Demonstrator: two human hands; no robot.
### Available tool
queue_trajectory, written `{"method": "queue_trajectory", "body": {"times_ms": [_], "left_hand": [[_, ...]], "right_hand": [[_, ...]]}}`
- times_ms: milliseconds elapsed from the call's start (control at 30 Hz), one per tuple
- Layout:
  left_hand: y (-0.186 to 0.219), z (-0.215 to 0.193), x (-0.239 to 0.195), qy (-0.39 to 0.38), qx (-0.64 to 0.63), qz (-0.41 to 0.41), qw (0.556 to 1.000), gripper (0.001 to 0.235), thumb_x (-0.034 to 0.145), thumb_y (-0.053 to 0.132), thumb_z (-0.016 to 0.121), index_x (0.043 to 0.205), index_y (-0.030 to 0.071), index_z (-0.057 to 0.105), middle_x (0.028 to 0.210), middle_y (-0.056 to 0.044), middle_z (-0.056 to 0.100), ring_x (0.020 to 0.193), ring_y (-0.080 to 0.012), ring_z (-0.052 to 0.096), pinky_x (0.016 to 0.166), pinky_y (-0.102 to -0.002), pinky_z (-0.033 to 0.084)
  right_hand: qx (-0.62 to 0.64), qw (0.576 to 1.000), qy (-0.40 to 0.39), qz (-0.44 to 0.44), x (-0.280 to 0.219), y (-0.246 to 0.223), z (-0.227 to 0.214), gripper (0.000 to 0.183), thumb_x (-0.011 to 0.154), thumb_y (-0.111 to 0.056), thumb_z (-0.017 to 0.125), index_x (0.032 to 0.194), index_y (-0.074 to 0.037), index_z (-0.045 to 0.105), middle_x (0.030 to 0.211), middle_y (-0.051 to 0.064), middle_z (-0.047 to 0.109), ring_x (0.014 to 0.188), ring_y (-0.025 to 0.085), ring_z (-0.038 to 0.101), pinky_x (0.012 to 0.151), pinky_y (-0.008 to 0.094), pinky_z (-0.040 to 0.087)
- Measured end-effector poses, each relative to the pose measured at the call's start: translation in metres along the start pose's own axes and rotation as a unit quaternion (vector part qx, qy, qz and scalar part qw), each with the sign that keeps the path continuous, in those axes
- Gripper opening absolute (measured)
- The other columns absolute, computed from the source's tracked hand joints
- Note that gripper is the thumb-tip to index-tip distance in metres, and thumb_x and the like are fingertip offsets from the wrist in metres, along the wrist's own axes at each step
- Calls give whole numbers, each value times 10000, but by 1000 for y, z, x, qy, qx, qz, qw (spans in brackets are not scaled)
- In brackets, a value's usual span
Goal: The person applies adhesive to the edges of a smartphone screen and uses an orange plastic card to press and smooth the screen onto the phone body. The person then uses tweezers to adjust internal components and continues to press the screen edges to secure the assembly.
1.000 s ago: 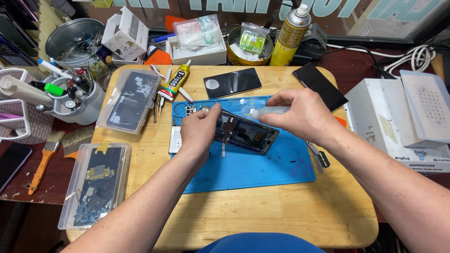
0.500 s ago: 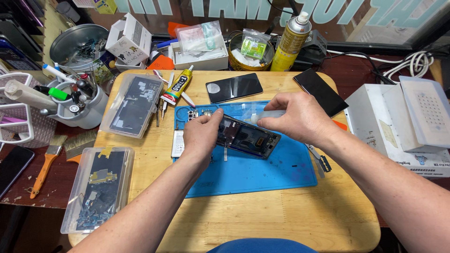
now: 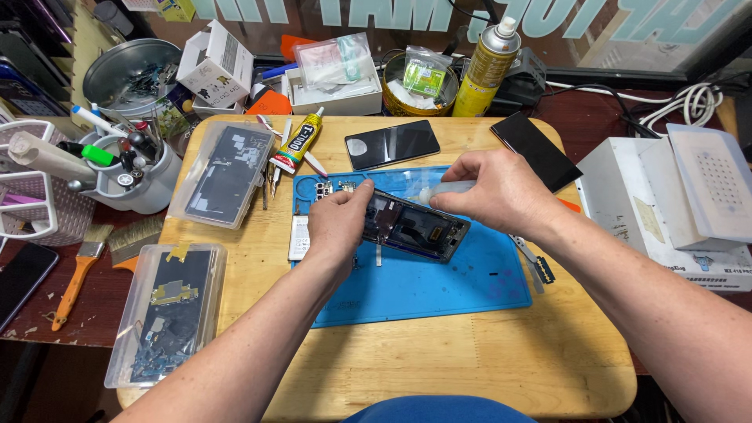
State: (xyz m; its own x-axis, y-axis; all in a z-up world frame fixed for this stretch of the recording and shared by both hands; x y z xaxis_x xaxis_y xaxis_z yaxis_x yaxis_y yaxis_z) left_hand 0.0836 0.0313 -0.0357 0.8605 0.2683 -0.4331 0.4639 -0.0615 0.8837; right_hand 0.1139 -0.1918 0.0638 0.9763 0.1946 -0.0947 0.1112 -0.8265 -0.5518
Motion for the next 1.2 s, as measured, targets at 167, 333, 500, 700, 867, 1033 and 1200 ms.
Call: {"method": "queue_trajectory", "body": {"times_ms": [167, 333, 500, 700, 867, 1033, 1200], "left_hand": [[-1, 0, 0, 2, 10, -7, 1000, 433, 904, 433, 701, 751, 28, 732, 596, -14, 593, 517, -109, 481, 465, -318, 377], [-1, 0, 1, 1, 7, -3, 1000, 431, 902, 427, 705, 750, 25, 733, 596, -19, 597, 520, -112, 489, 467, -317, 382], [-1, 0, 2, -1, 0, -2, 1000, 421, 899, 421, 708, 753, 27, 737, 605, -18, 610, 534, -110, 501, 475, -315, 385], [0, -1, 0, 1, 16, -11, 1000, 407, 893, 424, 699, 780, 37, 747, 627, -24, 630, 559, -116, 530, 498, -319, 413], [1, 0, 1, 4, 22, 2, 1000, 411, 881, 438, 697, 827, 38, 773, 687, -36, 682, 623, -118, 591, 554, -322, 461], [6, 1, 5, 16, 43, 44, 998, 455, 862, 459, 714, 795, 14, 780, 691, -63, 708, 642, -140, 610, 600, -346, 484], [24, 0, 2, 34, 81, 115, 989, 468, 838, 489, 714, 788, 29, 789, 694, -86, 747, 660, -174, 677, 651, -346, 529]], "right_hand": [[-9, 1000, -12, 23, 1, 3, 0, 433, 692, -359, 839, 996, -53, 800, 914, 121, 806, 819, 197, 779, 779, 334, 602], [-11, 1000, -5, -3, 3, -1, -1, 443, 686, -356, 845, 995, -42, 799, 928, 135, 799, 843, 200, 781, 801, 332, 601], [-10, 1000, -5, -8, 3, -3, -2, 428, 691, -348, 842, 983, -37, 802, 924, 137, 801, 846, 199, 783, 803, 327, 602], [7, 1000, -22, 19, 1, -5, -2, 422, 702, -350, 836, 979, -33, 794, 887, 122, 797, 792, 200, 774, 750, 333, 607], [239, 963, -20, 122, 0, 34, -4, 467, 824, -316, 774, 1201, -57, 682, 1011, 110, 773, 859, 193, 756, 695, 385, 631], [501, 843, 11, 197, -3, 110, -17, 405, 980, -313, 580, 1343, -135, 597, 1137, 39, 680, 991, 163, 666, 798, 377, 592], [432, 885, 73, 158, 25, 170, -29, 377, 947, -170, 675, 1298, -62, 588, 1125, 43, 691, 993, 173, 680, 812, 368, 592]]}}
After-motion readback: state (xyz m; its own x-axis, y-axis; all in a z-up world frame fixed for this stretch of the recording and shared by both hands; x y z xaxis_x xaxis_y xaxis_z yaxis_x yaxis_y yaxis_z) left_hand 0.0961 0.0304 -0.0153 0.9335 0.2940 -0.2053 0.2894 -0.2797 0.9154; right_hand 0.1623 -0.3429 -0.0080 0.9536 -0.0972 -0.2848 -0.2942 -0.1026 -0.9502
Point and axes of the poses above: each hand's wrist, its own x-axis towards the middle knuckle, its own z-axis out of the palm, y = z × x, the point moved 10 cm from there along x, towards the middle knuckle
